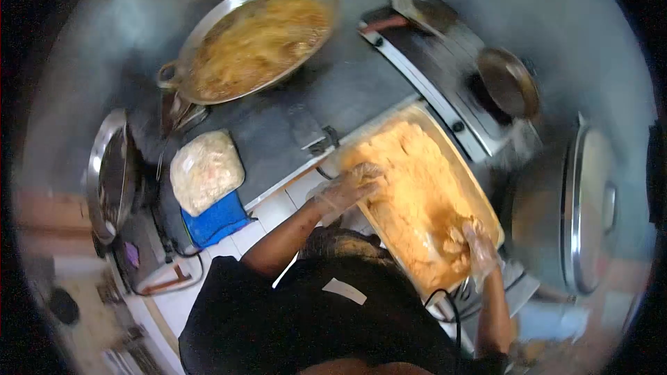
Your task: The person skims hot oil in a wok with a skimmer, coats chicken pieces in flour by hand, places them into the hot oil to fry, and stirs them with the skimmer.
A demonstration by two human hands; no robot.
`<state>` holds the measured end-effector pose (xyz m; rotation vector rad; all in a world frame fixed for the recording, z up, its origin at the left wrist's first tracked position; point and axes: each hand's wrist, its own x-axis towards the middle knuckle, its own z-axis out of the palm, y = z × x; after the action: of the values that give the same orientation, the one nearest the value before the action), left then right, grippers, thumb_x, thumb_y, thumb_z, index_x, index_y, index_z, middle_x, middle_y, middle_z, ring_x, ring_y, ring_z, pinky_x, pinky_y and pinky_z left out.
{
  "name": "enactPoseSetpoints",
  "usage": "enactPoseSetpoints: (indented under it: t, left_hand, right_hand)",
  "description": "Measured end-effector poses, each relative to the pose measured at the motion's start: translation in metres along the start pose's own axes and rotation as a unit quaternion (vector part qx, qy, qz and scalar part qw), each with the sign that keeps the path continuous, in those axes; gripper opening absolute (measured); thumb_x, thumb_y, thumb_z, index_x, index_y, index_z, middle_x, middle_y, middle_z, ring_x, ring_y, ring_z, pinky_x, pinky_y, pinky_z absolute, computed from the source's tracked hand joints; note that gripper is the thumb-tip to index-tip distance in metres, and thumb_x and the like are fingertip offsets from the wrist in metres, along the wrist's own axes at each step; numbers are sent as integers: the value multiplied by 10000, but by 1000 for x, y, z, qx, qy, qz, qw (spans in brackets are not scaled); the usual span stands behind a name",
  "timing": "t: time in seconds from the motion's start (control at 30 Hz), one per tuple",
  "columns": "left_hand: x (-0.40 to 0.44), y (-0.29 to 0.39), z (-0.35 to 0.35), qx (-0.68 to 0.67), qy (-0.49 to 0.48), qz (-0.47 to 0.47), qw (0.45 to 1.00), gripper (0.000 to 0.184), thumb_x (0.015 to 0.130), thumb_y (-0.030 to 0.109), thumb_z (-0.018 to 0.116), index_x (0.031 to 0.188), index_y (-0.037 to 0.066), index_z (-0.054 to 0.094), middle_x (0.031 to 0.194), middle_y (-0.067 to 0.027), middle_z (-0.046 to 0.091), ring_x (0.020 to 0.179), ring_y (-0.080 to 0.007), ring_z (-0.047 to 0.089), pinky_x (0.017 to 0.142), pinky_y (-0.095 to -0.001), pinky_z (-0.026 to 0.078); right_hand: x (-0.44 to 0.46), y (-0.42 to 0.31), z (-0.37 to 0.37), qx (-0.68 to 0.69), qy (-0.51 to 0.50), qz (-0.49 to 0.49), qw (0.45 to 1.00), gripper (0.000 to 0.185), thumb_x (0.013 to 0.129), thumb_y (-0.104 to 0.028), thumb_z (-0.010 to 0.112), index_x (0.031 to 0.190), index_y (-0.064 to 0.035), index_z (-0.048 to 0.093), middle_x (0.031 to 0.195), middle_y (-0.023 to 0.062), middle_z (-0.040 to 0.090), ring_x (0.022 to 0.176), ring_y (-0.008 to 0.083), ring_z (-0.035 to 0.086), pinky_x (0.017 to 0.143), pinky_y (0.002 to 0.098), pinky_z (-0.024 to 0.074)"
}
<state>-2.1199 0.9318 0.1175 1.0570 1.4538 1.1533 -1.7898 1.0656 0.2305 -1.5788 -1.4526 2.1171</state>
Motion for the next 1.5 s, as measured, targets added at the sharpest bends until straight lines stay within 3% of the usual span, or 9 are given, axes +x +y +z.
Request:
enactPoseSetpoints:
  t: [0.33, 0.5, 0.63, 0.93, 1.1, 1.2, 1.27, 1.37, 1.5]
  left_hand:
    - [-189, -61, -113, 45, 131, 59, 989, 336, 907, 160, 621, 1189, 3, 526, 1178, -101, 583, 1091, -186, 559, 947, -345, 457]
    - [-275, -145, -157, -238, 192, 8, 952, 392, 905, 244, 607, 1221, 23, 538, 1235, -126, 554, 1157, -229, 522, 994, -362, 423]
    - [-319, -107, -212, -5, 233, -75, 970, 410, 897, 272, 604, 1212, 13, 565, 1234, -159, 558, 1176, -268, 519, 1019, -367, 403]
    - [-372, -122, -247, -125, 358, -142, 914, 389, 856, 220, 682, 1174, 24, 574, 1150, -145, 613, 1082, -247, 574, 927, -362, 452]
    - [-375, -122, -261, -63, 360, -135, 921, 398, 862, 284, 677, 1196, 90, 578, 1163, -147, 609, 1082, -275, 572, 932, -397, 439]
    - [-364, -107, -278, 28, 323, -153, 933, 430, 875, 357, 637, 1200, 83, 571, 1194, -157, 597, 1132, -341, 546, 966, -432, 420]
    - [-347, -111, -279, 55, 295, -134, 944, 441, 878, 365, 629, 1204, 75, 566, 1210, -154, 590, 1154, -331, 535, 978, -422, 412]
    - [-307, -128, -270, 88, 243, -83, 963, 434, 892, 326, 608, 1239, 77, 529, 1294, -153, 543, 1226, -302, 488, 1028, -412, 374]
    - [-229, -96, -263, 69, 117, -38, 990, 422, 894, 333, 595, 1232, 85, 547, 1224, -164, 555, 1155, -324, 515, 1027, -425, 380]
  right_hand:
    - [18, -253, 249, -231, -216, -208, 926, 697, 857, -596, 536, 1202, 10, 546, 947, 145, 676, 655, 220, 686, 459, 329, 565]
    - [35, -350, 455, -353, -292, -299, 837, 762, 875, -639, 438, 1236, 27, 515, 1023, 181, 649, 878, 256, 678, 747, 341, 580]
    - [129, -396, 589, -403, -174, -358, 824, 706, 866, -654, 453, 1196, -38, 556, 1149, 162, 609, 1102, 285, 577, 940, 485, 447]
    - [283, -412, 818, -541, -274, -264, 750, 769, 880, -635, 439, 1445, -128, 307, 1460, 191, 334, 1347, 330, 336, 1063, 564, 324]
    - [309, -400, 856, -605, -286, -103, 736, 731, 911, -629, 369, 1434, -121, 327, 1457, 174, 351, 1318, 339, 375, 1079, 514, 332]
    - [351, -446, 860, -759, -102, -458, 452, 752, 901, -659, 330, 1423, -119, 357, 1449, 155, 375, 1313, 347, 382, 1099, 517, 291]
    - [322, -456, 825, -755, -43, -536, 376, 764, 898, -678, 289, 1401, -114, 401, 1419, 148, 421, 1300, 346, 404, 1109, 495, 272]
    - [162, -468, 738, -730, -49, -506, 457, 724, 913, -647, 322, 1358, -95, 466, 1379, 141, 477, 1284, 327, 433, 1100, 453, 294]
    - [109, -436, 548, -505, -65, -689, 516, 500, 955, -446, 447, 1238, -53, 569, 947, 98, 620, 871, 169, 565, 747, 300, 471]
